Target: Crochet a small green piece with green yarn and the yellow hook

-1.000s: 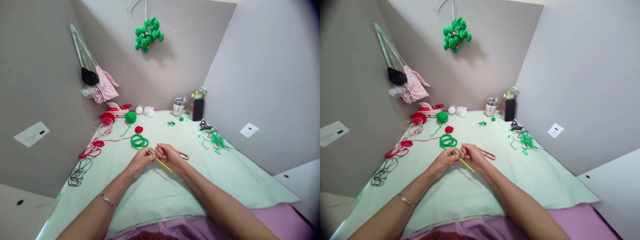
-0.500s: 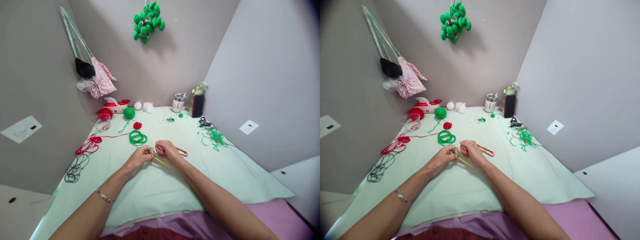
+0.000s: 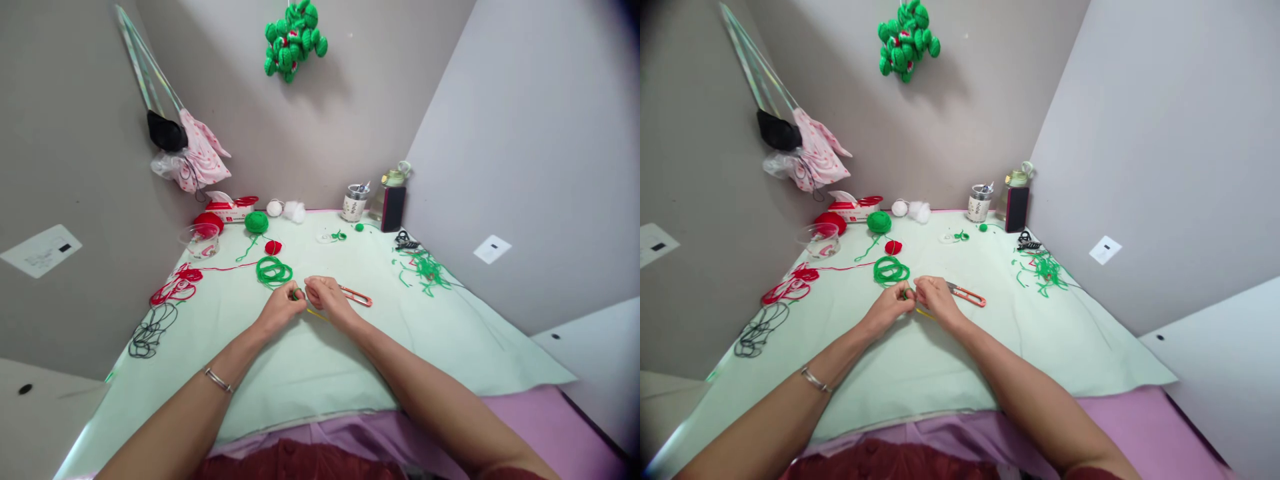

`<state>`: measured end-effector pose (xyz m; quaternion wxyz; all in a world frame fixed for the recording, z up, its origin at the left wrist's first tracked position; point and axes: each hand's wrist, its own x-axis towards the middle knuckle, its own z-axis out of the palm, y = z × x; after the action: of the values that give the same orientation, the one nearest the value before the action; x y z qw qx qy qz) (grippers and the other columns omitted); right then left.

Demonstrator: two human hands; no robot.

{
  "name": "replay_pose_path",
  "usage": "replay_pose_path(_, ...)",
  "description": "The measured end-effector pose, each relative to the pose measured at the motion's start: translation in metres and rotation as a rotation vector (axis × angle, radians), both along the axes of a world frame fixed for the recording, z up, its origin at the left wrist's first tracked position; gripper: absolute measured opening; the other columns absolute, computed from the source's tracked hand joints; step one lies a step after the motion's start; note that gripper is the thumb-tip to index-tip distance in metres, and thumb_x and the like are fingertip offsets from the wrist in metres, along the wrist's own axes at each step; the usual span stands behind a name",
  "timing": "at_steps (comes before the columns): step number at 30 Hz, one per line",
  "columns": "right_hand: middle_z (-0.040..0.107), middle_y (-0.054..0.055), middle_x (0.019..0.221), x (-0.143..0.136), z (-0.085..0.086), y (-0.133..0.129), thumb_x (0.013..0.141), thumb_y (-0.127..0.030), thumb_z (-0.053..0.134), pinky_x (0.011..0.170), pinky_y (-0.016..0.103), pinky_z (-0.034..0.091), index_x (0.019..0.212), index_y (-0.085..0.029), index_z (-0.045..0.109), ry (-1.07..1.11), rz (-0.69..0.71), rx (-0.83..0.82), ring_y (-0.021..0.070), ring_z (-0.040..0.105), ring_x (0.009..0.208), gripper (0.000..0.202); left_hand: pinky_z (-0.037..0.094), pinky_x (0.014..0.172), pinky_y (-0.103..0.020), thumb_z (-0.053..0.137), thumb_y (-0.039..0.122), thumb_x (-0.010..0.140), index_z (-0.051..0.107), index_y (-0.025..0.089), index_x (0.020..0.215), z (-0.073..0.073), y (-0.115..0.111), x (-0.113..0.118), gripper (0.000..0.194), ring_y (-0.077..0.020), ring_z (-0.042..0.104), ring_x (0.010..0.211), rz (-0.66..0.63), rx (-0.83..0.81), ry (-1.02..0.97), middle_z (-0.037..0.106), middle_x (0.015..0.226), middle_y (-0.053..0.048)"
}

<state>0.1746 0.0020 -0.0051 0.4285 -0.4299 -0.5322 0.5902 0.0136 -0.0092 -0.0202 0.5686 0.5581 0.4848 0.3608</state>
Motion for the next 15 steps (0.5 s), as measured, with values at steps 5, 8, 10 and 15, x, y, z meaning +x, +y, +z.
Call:
replay_pose_path(5,0.069,0.010,0.138,0.036,0.011,0.010,0.104,-0.040,0.068,0.098,0.049,0.063,0.134,-0.018,0.067,-0.066,-0.152,0.090,0.0294,0.071,0.118,0.037,0.063,0.095,-0.050,0.071,0.037,0.103,0.066,0.018,0.136,-0.002,-0.004,-0.028,0.039,-0.0282,0.072,0.113,0.095,0.024,0.004,0.069,0.136,-0.012)
replay_pose_path(8,0.069,0.011,0.138,0.052,0.020,0.014,0.104,-0.039,0.069,0.097,0.048,0.064,0.135,-0.020,0.066,-0.094,-0.195,0.141,0.0262,0.072,0.116,0.037,0.063,0.093,-0.048,0.071,0.037,0.103,0.067,0.018,0.134,0.000,-0.008,-0.041,0.037,-0.0271,0.072,0.111,0.134,0.063,-0.033,0.070,0.133,-0.012)
replay_pose_path(10,0.075,0.009,0.108,0.050,0.024,0.014,0.106,-0.049,0.060,0.077,0.037,0.062,0.112,-0.015,0.072,-0.112,-0.176,0.182,0.0202,0.072,0.086,0.037,0.063,0.089,-0.045,0.071,0.036,0.102,0.069,0.017,0.126,0.002,-0.008,-0.041,0.031,-0.0245,0.073,0.103,0.120,0.080,-0.066,0.072,0.124,-0.010)
replay_pose_path(15,0.072,0.001,0.085,0.028,0.029,0.013,0.097,-0.049,0.066,0.060,0.028,0.044,0.094,-0.020,0.074,-0.208,-0.003,0.272,0.0116,0.051,0.058,0.031,0.056,0.078,-0.034,0.085,0.036,0.089,0.067,0.017,0.091,0.006,-0.005,-0.031,0.026,-0.0173,0.066,0.080,0.084,0.086,-0.170,0.069,0.088,0.001)
